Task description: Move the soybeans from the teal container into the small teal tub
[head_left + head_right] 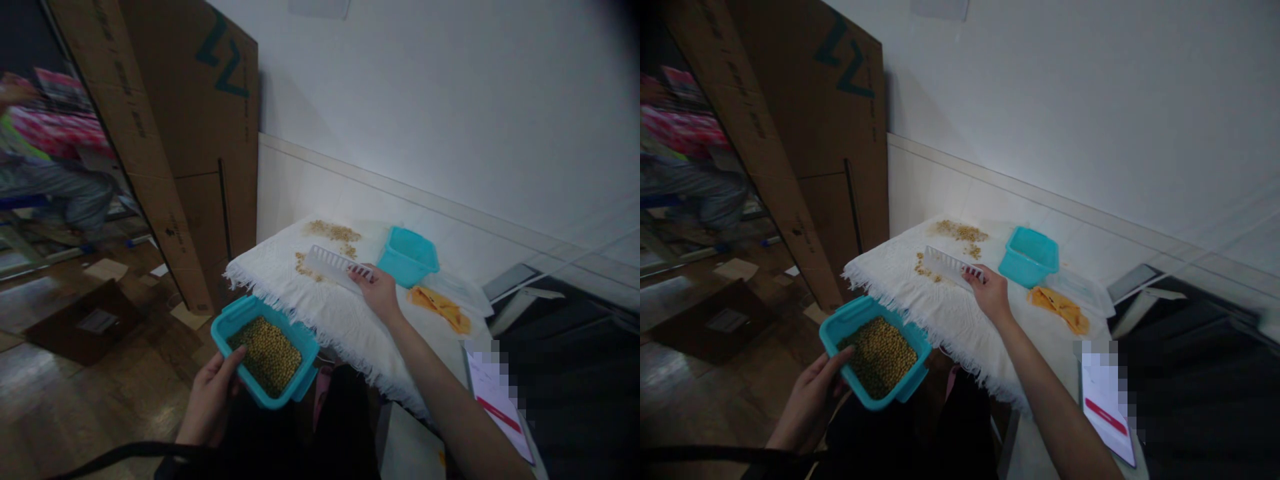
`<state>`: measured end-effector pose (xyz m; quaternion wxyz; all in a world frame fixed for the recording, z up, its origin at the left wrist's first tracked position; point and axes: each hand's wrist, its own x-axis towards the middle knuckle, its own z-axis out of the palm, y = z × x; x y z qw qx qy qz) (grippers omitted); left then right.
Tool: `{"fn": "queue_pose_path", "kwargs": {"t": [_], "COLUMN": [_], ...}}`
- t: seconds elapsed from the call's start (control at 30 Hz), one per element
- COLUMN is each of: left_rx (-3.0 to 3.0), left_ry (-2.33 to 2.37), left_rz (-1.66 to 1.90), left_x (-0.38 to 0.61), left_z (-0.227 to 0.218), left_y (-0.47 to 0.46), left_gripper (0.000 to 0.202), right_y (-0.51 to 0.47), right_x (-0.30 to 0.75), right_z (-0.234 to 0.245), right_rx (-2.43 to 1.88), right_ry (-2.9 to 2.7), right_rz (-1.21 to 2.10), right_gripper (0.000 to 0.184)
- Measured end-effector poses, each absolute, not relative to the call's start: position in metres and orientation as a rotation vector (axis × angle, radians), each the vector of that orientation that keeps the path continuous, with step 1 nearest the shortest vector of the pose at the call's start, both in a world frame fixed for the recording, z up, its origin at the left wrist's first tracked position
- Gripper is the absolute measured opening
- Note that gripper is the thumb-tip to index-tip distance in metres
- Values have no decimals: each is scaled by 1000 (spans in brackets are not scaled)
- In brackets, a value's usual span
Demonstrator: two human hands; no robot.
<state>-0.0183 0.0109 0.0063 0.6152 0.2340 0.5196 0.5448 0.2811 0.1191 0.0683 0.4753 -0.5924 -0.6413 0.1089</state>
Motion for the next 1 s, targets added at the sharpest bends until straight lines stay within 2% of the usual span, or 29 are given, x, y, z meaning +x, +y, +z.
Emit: {"fn": "queue_pose_path", "kwargs": {"t": [0.83, 1.0], "left_rx": [527, 573], "left_ry": [1172, 1148], "left_rz": [1248, 1257], "left_x": [-16, -15], "left_z": [3, 1], "left_y": [10, 9], "left_gripper": [21, 21], "right_y": [89, 74], "right_x": [265, 266], "right_z": [70, 69], "right_rx": [-1463, -1525], "right_ry": [-1585, -1516], "right_rz": [297, 222], "right_gripper": [30, 30]}}
